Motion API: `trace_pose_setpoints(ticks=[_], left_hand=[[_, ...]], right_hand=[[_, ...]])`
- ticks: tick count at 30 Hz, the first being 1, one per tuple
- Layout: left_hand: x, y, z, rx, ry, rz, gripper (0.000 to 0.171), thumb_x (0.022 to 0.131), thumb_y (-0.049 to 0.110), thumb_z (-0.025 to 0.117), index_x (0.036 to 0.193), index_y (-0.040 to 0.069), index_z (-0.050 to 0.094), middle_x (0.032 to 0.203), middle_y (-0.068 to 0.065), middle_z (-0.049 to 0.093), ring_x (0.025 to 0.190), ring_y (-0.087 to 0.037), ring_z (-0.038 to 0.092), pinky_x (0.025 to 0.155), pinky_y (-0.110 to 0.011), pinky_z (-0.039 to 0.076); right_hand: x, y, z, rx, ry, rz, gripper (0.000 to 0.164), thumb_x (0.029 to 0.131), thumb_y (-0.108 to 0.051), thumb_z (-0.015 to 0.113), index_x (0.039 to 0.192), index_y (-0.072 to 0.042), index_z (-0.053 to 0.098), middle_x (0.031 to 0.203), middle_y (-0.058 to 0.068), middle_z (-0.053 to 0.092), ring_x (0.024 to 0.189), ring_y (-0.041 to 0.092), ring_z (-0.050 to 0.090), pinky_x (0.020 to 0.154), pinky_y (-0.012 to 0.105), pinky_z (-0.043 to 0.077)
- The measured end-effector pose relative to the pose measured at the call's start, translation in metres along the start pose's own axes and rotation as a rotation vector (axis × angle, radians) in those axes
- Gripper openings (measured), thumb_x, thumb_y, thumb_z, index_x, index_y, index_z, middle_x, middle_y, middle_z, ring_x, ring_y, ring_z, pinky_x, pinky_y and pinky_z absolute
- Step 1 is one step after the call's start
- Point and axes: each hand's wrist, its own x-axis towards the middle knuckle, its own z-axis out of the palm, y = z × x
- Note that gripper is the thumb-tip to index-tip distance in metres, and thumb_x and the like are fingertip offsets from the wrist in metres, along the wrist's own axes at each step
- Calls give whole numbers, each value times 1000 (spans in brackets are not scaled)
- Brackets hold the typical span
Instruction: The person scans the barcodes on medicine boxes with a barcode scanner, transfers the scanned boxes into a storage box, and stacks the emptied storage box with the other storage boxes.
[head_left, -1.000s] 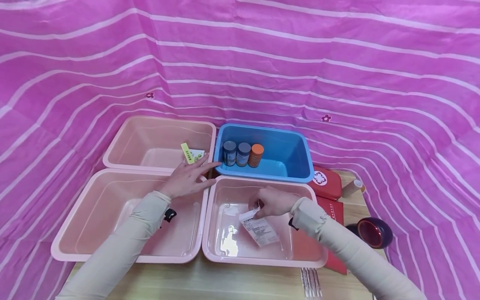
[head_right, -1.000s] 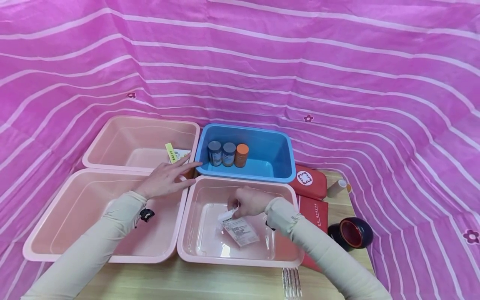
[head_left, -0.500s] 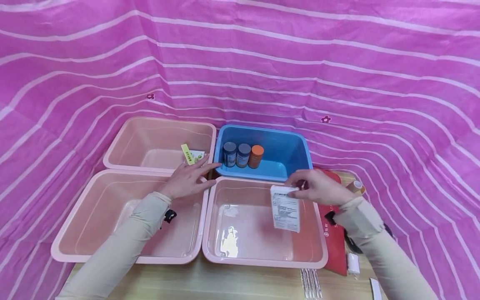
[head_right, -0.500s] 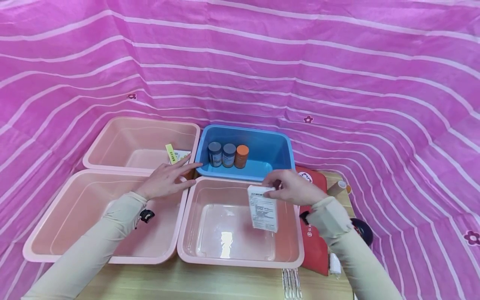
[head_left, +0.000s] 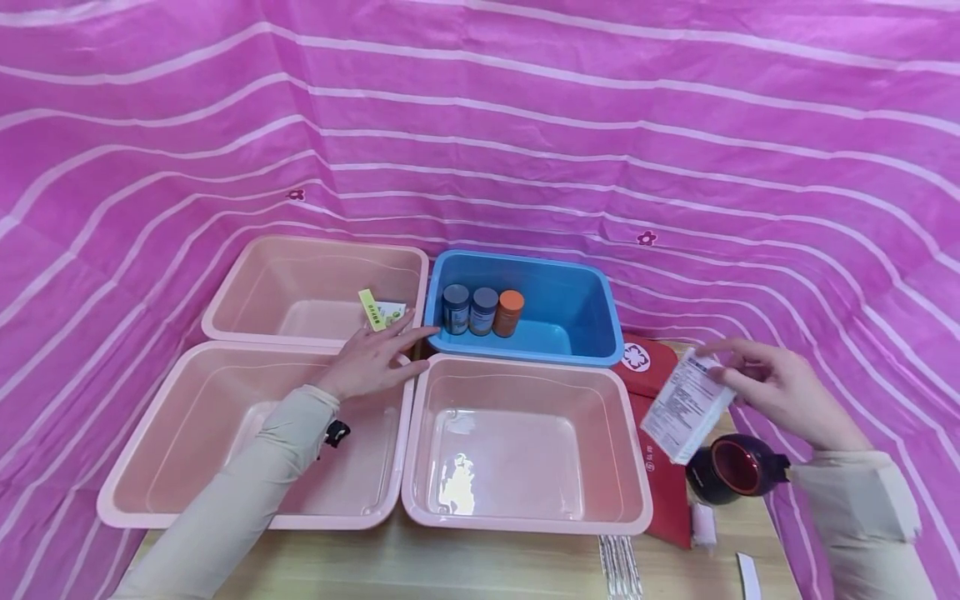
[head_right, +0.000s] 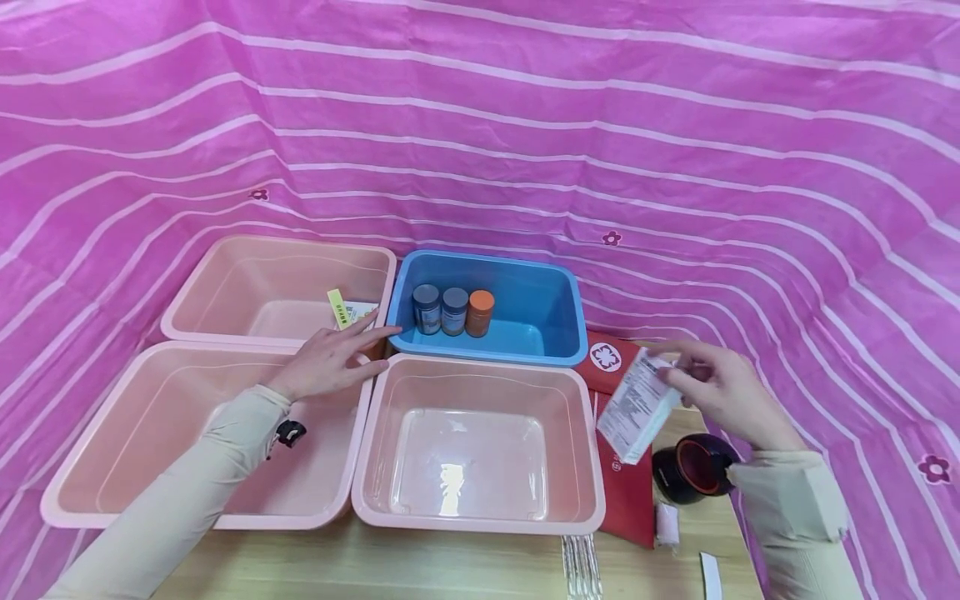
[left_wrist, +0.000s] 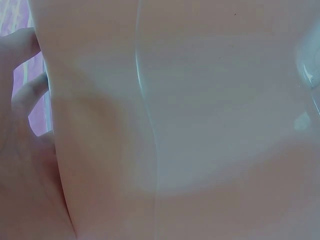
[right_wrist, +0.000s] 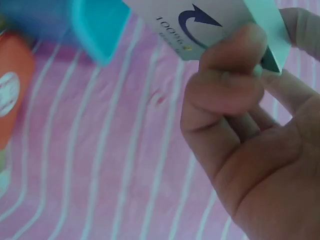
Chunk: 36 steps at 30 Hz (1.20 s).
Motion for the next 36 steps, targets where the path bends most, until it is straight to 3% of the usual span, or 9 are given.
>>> trace_pose_setpoints(ticks=[5,9,12,17,26,31,36], left_hand=[[0,0,-1,3,-2,-4,68,97,54,62,158,37,39,172,-12,19,153,-42,30,119,-73,14],[0,0,0,-10,-16,-17,68,97,54,61,159,38,37,173,-11,17,154,-42,28,119,-73,15],[0,1,0,-16,-24,-20,67,98,54,61,159,39,37,173,-11,16,153,-41,30,119,-73,15],[0,1,-1,-8,-23,-14,66,99,54,60,158,39,37,172,-13,17,152,-42,34,119,-74,15],[1,-1,0,-12,-23,-21,66,98,54,60,158,40,37,173,-11,16,154,-42,28,119,-73,14],[1,-2,2,0,-17,-8,68,97,54,61,159,39,37,172,-11,18,154,-41,28,120,-72,11],[1,-1,1,-2,-11,-7,68,97,54,61,159,39,37,173,-11,17,155,-41,28,120,-72,10]], right_hand=[[-25,35,-2,-17,38,90,21,99,-4,65,116,4,72,94,-27,69,73,0,65,56,25,56],[-43,56,7,51,72,194,16,98,-8,67,111,-1,74,79,-19,68,60,3,58,49,24,50],[-57,69,18,156,110,274,13,97,-10,70,109,-6,76,76,-12,71,58,5,61,51,24,53],[-78,88,39,260,232,371,9,95,-9,73,104,-7,77,66,-11,66,52,5,59,47,26,51],[-94,99,70,264,486,434,14,89,-5,80,96,6,74,50,-4,50,39,13,45,40,33,33],[-97,102,82,375,557,480,8,86,0,81,90,1,74,50,-5,48,39,10,42,41,35,30],[-100,106,88,341,571,481,7,86,2,80,88,0,74,48,-6,46,38,10,41,40,34,29]])
